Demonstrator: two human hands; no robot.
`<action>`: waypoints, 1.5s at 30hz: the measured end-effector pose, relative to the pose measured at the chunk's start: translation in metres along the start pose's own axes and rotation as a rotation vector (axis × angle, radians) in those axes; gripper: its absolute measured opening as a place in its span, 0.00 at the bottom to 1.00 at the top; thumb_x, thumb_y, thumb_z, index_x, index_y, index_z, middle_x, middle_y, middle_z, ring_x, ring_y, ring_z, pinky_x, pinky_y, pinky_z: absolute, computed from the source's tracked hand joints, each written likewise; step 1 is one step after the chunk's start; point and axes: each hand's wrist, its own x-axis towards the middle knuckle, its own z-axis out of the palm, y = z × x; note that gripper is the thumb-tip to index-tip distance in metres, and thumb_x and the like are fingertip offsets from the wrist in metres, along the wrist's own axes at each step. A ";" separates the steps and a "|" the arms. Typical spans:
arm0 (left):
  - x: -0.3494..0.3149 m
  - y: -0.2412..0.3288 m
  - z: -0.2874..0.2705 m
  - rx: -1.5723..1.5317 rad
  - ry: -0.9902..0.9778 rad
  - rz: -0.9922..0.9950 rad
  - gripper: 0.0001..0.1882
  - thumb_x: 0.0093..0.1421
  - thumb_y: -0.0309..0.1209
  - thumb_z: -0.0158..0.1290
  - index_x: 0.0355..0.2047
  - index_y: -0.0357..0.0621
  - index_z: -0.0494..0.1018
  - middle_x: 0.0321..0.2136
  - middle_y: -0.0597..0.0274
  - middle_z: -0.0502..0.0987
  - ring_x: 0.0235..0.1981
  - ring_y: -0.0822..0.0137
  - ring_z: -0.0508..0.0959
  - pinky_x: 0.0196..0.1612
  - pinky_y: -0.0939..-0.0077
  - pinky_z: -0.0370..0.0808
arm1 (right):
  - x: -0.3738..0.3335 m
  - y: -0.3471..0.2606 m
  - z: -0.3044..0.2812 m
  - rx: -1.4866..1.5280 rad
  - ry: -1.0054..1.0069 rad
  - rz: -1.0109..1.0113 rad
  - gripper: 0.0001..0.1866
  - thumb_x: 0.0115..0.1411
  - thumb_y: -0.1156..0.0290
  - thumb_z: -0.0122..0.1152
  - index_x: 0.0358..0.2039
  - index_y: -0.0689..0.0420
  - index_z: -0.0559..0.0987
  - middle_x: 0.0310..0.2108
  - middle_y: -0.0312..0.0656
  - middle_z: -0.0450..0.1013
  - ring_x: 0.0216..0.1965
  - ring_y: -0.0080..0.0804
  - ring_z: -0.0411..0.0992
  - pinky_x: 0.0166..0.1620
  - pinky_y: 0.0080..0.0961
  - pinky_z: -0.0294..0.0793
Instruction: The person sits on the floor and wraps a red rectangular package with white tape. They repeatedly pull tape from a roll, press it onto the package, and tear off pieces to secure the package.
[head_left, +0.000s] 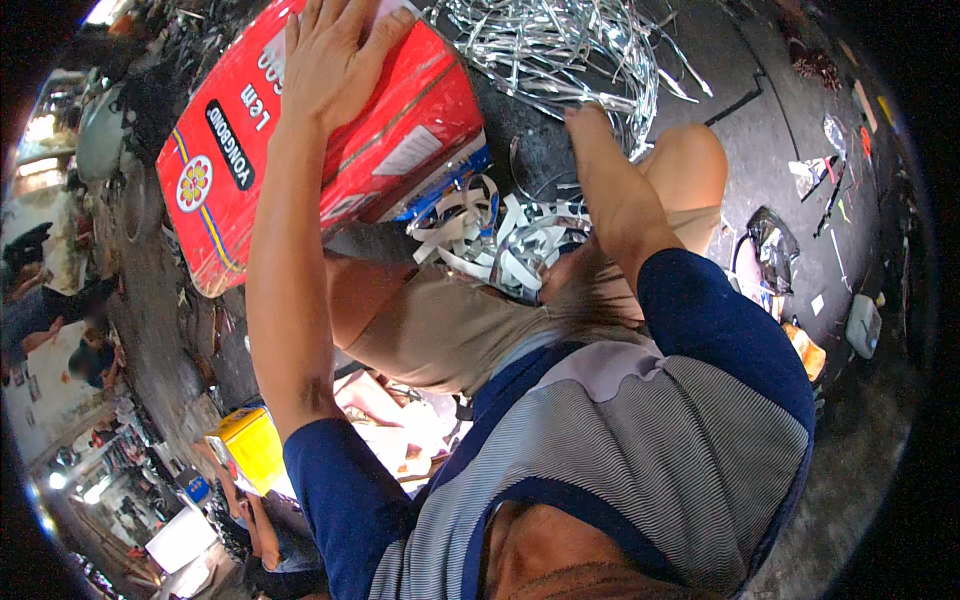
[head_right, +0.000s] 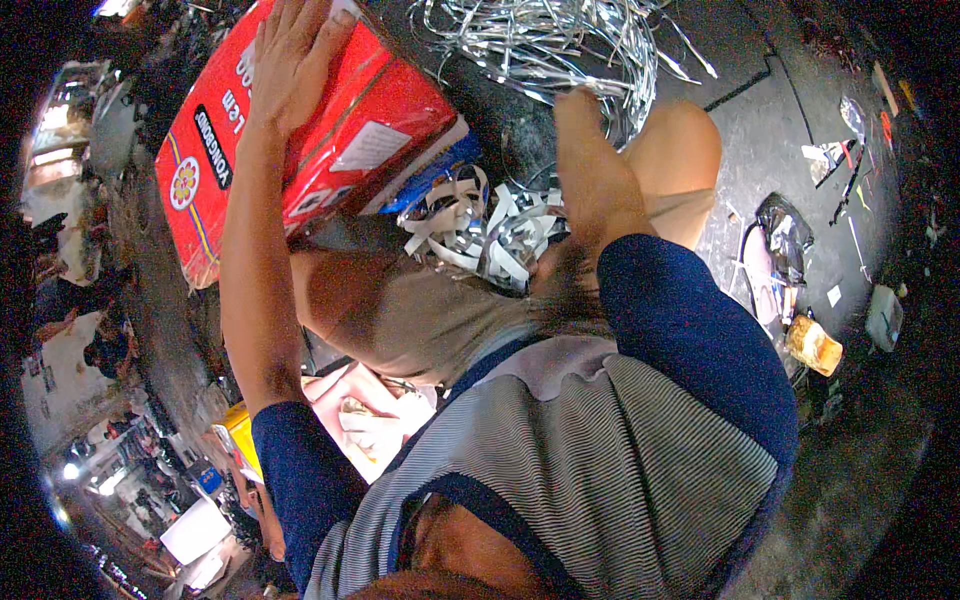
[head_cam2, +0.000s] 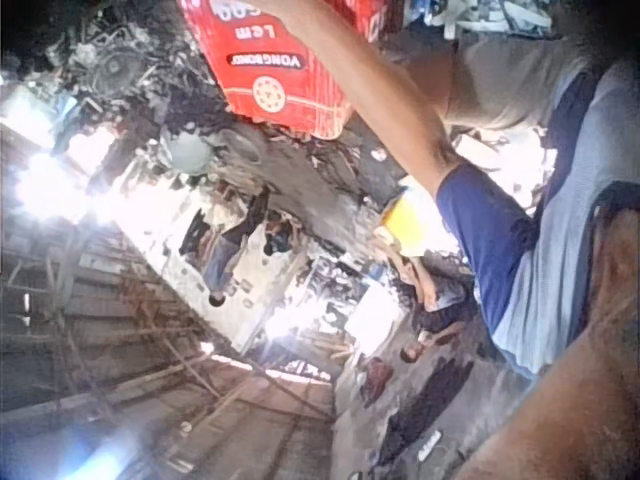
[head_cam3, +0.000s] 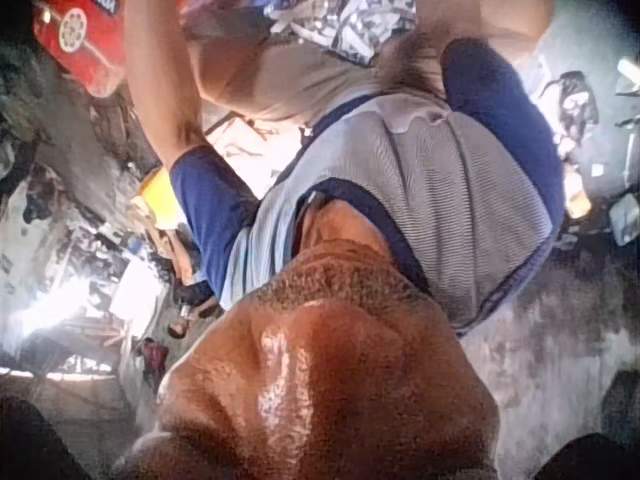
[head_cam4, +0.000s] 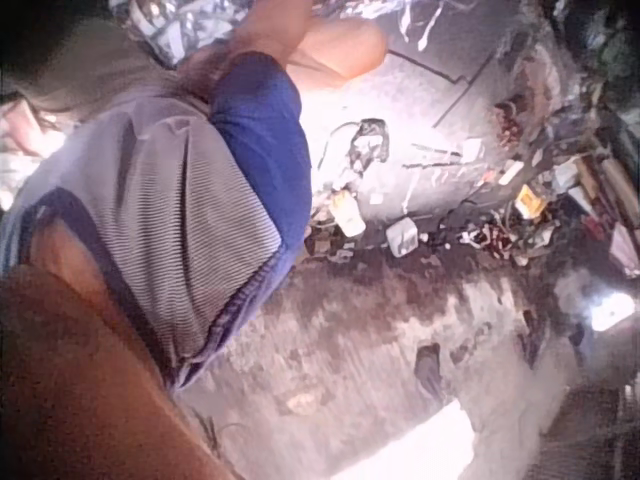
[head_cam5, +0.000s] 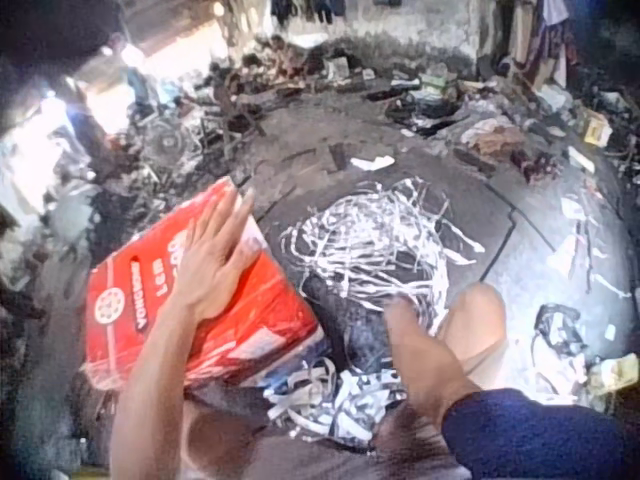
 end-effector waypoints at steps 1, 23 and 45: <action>-0.002 -0.001 -0.001 -0.023 0.004 0.006 0.33 0.68 0.46 0.46 0.72 0.59 0.55 0.72 0.49 0.52 0.73 0.47 0.50 0.73 0.55 0.45 | -0.010 -0.017 0.010 0.043 -0.043 -0.067 0.21 0.62 0.54 0.53 0.45 0.57 0.82 0.46 0.52 0.79 0.46 0.48 0.77 0.52 0.44 0.77; 0.004 -0.017 0.023 -0.262 0.237 0.155 0.30 0.61 0.50 0.57 0.62 0.58 0.72 0.64 0.47 0.67 0.64 0.47 0.67 0.65 0.58 0.65 | 0.029 -0.059 -0.126 0.780 -0.002 0.035 0.12 0.56 0.67 0.60 0.37 0.62 0.81 0.27 0.47 0.80 0.19 0.34 0.75 0.23 0.30 0.73; -0.181 -0.006 -0.122 -0.935 0.054 -0.758 0.12 0.58 0.30 0.59 0.42 0.41 0.81 0.27 0.75 0.78 0.20 0.86 0.66 0.21 0.89 0.58 | -0.083 -0.228 -0.372 0.485 -0.853 -1.043 0.14 0.57 0.61 0.70 0.32 0.60 0.81 0.22 0.29 0.72 0.24 0.13 0.67 0.27 0.16 0.63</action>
